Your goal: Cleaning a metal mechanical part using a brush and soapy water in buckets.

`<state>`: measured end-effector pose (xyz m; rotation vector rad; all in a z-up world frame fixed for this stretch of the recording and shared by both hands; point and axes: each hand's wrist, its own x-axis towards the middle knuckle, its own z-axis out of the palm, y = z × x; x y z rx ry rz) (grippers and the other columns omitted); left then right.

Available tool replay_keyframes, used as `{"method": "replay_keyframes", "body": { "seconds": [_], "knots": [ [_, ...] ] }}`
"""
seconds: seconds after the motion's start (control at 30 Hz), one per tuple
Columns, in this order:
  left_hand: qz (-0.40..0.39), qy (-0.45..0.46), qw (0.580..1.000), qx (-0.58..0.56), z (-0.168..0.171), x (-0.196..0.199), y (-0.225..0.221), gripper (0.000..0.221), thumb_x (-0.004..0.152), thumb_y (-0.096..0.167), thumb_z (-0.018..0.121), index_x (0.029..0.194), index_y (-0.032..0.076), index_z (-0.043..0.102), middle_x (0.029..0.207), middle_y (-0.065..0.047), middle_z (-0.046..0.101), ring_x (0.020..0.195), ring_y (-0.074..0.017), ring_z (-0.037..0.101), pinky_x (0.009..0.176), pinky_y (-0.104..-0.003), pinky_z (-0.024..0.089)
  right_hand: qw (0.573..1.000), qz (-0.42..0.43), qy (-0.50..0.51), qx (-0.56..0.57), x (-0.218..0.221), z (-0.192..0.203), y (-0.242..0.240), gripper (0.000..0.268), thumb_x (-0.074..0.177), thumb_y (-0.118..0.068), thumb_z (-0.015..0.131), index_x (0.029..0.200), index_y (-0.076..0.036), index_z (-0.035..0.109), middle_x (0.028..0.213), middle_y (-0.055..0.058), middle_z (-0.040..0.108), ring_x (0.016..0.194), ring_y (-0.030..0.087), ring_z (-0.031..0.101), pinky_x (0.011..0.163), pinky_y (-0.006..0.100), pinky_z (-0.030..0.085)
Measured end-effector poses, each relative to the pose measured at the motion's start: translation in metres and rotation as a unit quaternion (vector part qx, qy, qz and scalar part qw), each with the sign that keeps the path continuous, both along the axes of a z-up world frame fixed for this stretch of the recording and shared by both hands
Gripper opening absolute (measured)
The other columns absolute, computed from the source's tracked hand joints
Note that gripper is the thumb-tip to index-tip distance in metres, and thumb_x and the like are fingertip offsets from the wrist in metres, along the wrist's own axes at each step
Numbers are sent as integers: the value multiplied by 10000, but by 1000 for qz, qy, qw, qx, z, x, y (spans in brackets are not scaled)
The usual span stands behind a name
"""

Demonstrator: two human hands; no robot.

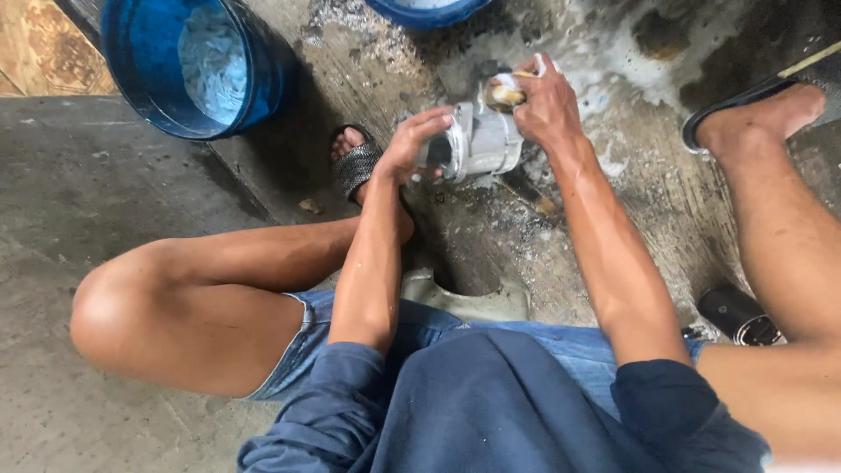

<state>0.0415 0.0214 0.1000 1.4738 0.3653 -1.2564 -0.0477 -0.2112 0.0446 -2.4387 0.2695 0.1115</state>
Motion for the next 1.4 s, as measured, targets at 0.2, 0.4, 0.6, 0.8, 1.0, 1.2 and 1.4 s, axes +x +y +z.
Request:
{"method": "replay_keyframes", "body": {
  "seconds": [0.2,0.4,0.6,0.8,1.0,1.2,1.4],
  "knots": [
    [3,-51,999,7,-20,-18,-3,582,769,421,677,1262,116,719,1363,-143,611,995,-333,647,424,-349,515,989,-96,72,-91,3,33,58,354,752,-30,569,1082,0,694,1106,246,632,914,475,665,814,618,483],
    [179,-4,982,55,-112,-25,-3,719,727,394,832,1284,-28,665,1365,-228,512,1074,-400,569,535,-453,625,978,-210,-17,9,-59,39,104,425,872,-76,622,1279,46,631,1226,250,564,1207,514,562,1035,547,449],
    [22,-160,981,106,-16,-36,-50,657,793,635,716,1142,83,786,1312,-254,672,1343,-460,540,1090,-577,447,898,-420,-131,-29,-126,-63,111,485,894,-51,706,1355,13,569,1332,214,517,1235,469,545,1074,527,440],
    [-217,-232,947,44,30,-46,-61,993,645,686,727,1461,173,488,1482,-171,580,1276,-318,673,1099,-557,496,874,-461,-143,50,-77,-7,46,444,860,-11,604,1260,-172,708,1165,106,780,1118,311,720,932,389,548],
    [-181,-255,944,106,14,-51,-60,802,686,586,719,1354,147,644,1404,-127,665,1223,-310,693,1061,-489,517,806,-526,-237,130,-104,1,96,413,960,23,626,1361,-75,613,1349,155,692,1295,311,628,1111,420,487],
    [6,-228,973,-25,-67,-19,-34,380,742,401,726,1008,161,852,1105,-23,823,1040,-119,710,954,-302,512,943,-250,-221,9,-146,-9,99,430,752,-77,699,1171,-121,786,1001,74,644,769,287,684,654,399,555],
    [55,-10,995,87,23,-31,-37,632,664,538,650,1110,90,655,802,-59,661,620,-172,566,508,-294,373,819,-542,-89,164,-129,-5,89,296,900,-279,613,1110,-103,725,1009,84,758,910,262,712,780,415,557]
  ]
}}
